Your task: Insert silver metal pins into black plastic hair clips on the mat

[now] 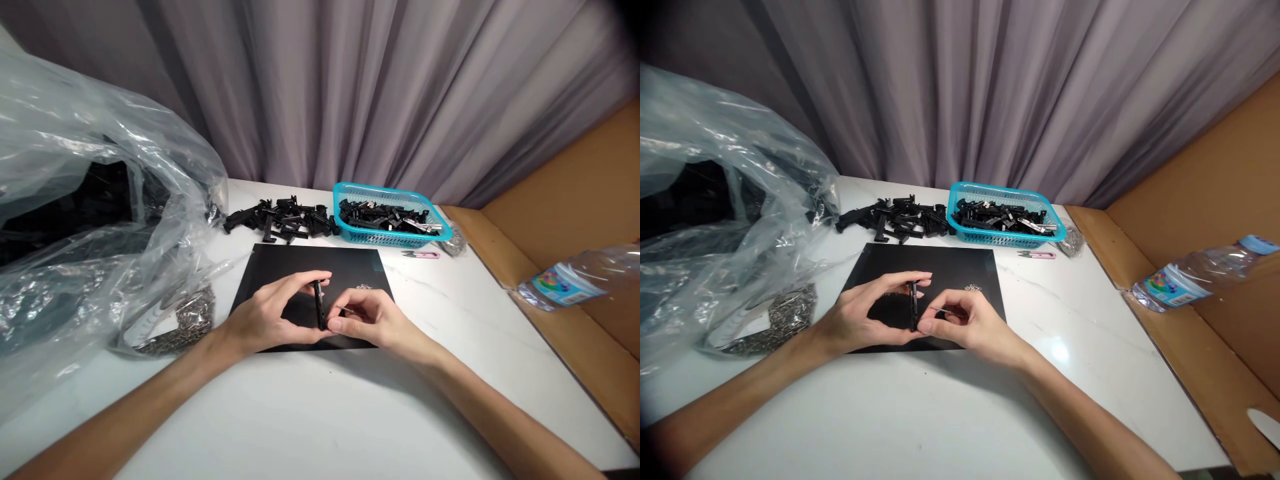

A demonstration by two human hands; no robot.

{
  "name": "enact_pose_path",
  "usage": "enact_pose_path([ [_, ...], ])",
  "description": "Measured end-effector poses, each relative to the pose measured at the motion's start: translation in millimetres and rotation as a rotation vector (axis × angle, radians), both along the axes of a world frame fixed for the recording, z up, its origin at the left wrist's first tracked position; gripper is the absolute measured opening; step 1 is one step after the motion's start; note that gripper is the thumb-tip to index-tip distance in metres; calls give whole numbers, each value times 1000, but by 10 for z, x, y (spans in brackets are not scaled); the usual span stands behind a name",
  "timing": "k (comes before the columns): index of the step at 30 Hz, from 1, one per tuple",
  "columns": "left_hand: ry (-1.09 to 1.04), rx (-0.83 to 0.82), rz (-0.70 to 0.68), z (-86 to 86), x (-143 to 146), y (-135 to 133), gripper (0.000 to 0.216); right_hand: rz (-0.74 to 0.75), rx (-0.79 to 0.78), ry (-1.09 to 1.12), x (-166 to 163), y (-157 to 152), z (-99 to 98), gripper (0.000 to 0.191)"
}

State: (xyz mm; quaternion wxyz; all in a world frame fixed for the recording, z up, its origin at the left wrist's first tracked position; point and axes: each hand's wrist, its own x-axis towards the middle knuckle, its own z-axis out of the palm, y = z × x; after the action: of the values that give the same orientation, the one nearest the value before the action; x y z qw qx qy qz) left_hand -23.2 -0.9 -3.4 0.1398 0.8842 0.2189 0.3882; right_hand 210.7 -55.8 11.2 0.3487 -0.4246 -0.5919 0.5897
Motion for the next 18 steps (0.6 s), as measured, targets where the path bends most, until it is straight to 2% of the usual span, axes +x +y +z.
enact_pose_path([
  [7,48,129,-1,92,2,-14,65,-35,90,-87,-17,-42,-18,30],
  [14,81,185,-7,21,8,-9,64,-22,55,-53,-29,-30,-78,34],
  [18,50,83,-21,-34,40,-12,66,16,1,-67,38,5,-56,41],
])
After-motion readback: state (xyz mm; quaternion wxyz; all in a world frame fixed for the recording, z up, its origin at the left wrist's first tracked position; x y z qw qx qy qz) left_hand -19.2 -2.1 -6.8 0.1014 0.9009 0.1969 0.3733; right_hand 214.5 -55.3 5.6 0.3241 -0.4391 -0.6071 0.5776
